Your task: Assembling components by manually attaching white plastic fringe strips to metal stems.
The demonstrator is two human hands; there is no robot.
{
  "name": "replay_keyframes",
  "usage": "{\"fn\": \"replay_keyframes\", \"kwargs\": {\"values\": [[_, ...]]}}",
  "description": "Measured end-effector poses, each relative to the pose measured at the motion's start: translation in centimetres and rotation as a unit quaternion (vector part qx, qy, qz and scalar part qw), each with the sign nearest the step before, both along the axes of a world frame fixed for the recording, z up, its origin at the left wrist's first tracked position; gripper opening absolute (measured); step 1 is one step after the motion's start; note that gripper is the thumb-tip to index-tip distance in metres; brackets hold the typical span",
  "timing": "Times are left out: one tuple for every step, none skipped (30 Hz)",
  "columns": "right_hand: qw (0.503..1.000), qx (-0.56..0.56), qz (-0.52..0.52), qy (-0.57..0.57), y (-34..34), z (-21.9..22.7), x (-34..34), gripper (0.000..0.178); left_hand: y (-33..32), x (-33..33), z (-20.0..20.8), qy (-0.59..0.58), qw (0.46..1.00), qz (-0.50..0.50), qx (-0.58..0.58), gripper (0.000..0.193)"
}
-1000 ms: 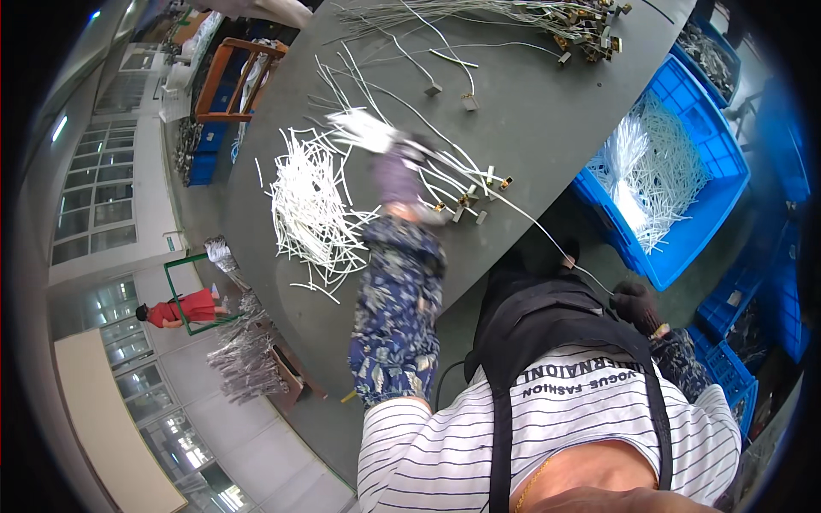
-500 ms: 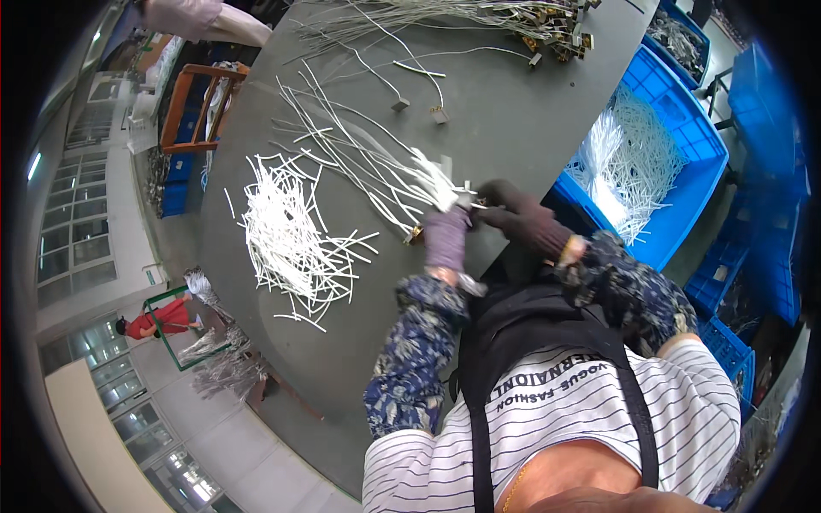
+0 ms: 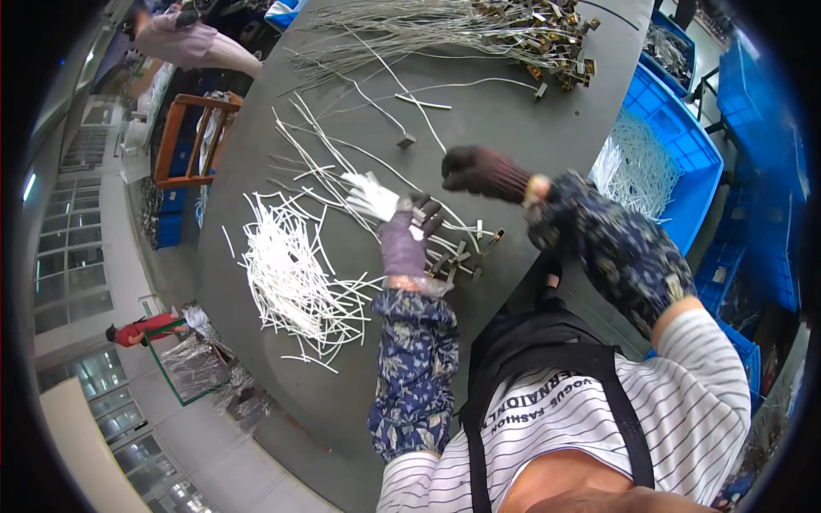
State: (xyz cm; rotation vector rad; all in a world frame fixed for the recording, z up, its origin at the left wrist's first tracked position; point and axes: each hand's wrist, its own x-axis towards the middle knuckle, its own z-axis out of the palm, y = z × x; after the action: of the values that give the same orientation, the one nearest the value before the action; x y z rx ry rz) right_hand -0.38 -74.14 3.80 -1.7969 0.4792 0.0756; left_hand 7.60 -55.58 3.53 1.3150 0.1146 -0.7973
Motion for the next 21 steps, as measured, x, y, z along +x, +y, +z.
{"fn": "replay_keyframes", "kwargs": {"values": [[0.996, 0.076, 0.007, 0.038, 0.4, 2.8, -1.8, 0.029, -1.7, -0.5, 0.5, 0.019, 1.000, -0.004, 0.018, 0.033], [0.985, 0.152, 0.011, 0.075, 1.5, 4.7, -3.8, 0.028, -3.4, -1.4, 1.5, 0.039, 0.998, -0.011, 0.037, 0.029], [0.989, 0.146, -0.009, -0.026, 2.7, 2.8, -5.8, 0.026, -5.4, -2.1, 0.8, 0.068, 0.998, -0.013, 0.003, 0.027], [0.982, 0.138, -0.023, -0.130, 3.7, 1.2, -7.8, 0.024, -6.9, -2.3, -0.5, 0.094, 0.995, -0.009, -0.030, 0.025], [0.985, 0.017, 0.001, -0.170, 4.1, 0.1, -10.6, 0.021, -7.8, -2.0, -2.4, 0.128, 0.990, 0.002, -0.055, 0.021], [0.972, -0.099, 0.035, -0.211, 5.0, 0.0, -13.0, 0.019, -7.1, 0.1, -5.2, 0.249, 0.952, 0.023, -0.179, 0.021], [0.974, -0.132, 0.051, -0.179, 4.8, 0.0, -16.4, 0.020, -7.9, 0.0, -5.8, 0.261, 0.948, 0.013, -0.182, 0.021], [0.973, -0.164, 0.068, -0.146, 4.6, 0.3, -19.7, 0.020, -8.4, -0.2, -6.4, 0.272, 0.944, 0.004, -0.185, 0.022], [0.995, -0.037, -0.028, -0.091, 4.6, 0.7, -23.0, 0.019, -9.3, -0.7, -6.7, 0.273, 0.945, 0.000, -0.182, 0.022], [0.988, 0.093, -0.121, -0.034, 4.9, 0.9, -26.0, 0.019, -10.1, -1.4, -6.9, 0.184, 0.977, 0.014, -0.106, 0.021], [0.976, 0.129, -0.174, 0.026, 5.1, 0.8, -28.4, 0.018, -10.8, -1.6, -6.9, 0.088, 0.995, 0.030, -0.030, 0.021], [0.956, 0.161, -0.229, 0.090, 5.3, 0.6, -31.0, 0.019, -10.9, -0.4, -7.6, 0.083, 0.992, 0.048, -0.080, 0.022], [0.950, 0.138, -0.259, 0.108, 5.7, -1.2, -34.0, 0.019, -11.4, 0.5, -7.0, 0.093, 0.991, 0.063, -0.066, 0.022], [0.942, 0.112, -0.289, 0.126, 6.1, -2.7, -36.6, 0.019, -11.9, 1.6, -6.2, 0.104, 0.990, 0.080, -0.052, 0.023], [0.944, 0.113, -0.286, 0.123, 6.1, -3.0, -38.2, 0.019, -12.0, 3.2, -6.0, 0.095, 0.990, 0.087, -0.062, 0.023], [0.923, 0.152, -0.295, 0.194, 6.3, -2.9, -39.7, 0.018, -12.1, 4.6, -6.0, 0.086, 0.990, 0.090, -0.072, 0.024], [0.895, 0.191, -0.304, 0.265, 6.6, -2.7, -40.8, 0.017, -12.1, 5.4, -5.5, 0.097, 0.985, 0.074, -0.122, 0.024], [0.895, 0.194, -0.305, 0.263, 6.9, -2.5, -41.3, 0.017, -12.2, 5.8, -5.1, 0.056, 0.988, 0.101, -0.100, 0.020], [0.889, 0.192, -0.301, 0.286, 7.1, -2.2, -41.9, 0.016, -12.3, 6.0, -4.3, 0.058, 0.986, 0.110, -0.107, 0.020], [0.884, 0.189, -0.297, 0.308, 7.3, -2.1, -42.4, 0.015, -12.2, 6.6, -3.8, 0.059, 0.984, 0.120, -0.116, 0.020], [0.884, 0.191, -0.299, 0.305, 7.4, -2.3, -42.9, 0.015, -11.7, 7.1, -3.3, 0.034, 0.986, 0.104, -0.127, 0.022]]}}
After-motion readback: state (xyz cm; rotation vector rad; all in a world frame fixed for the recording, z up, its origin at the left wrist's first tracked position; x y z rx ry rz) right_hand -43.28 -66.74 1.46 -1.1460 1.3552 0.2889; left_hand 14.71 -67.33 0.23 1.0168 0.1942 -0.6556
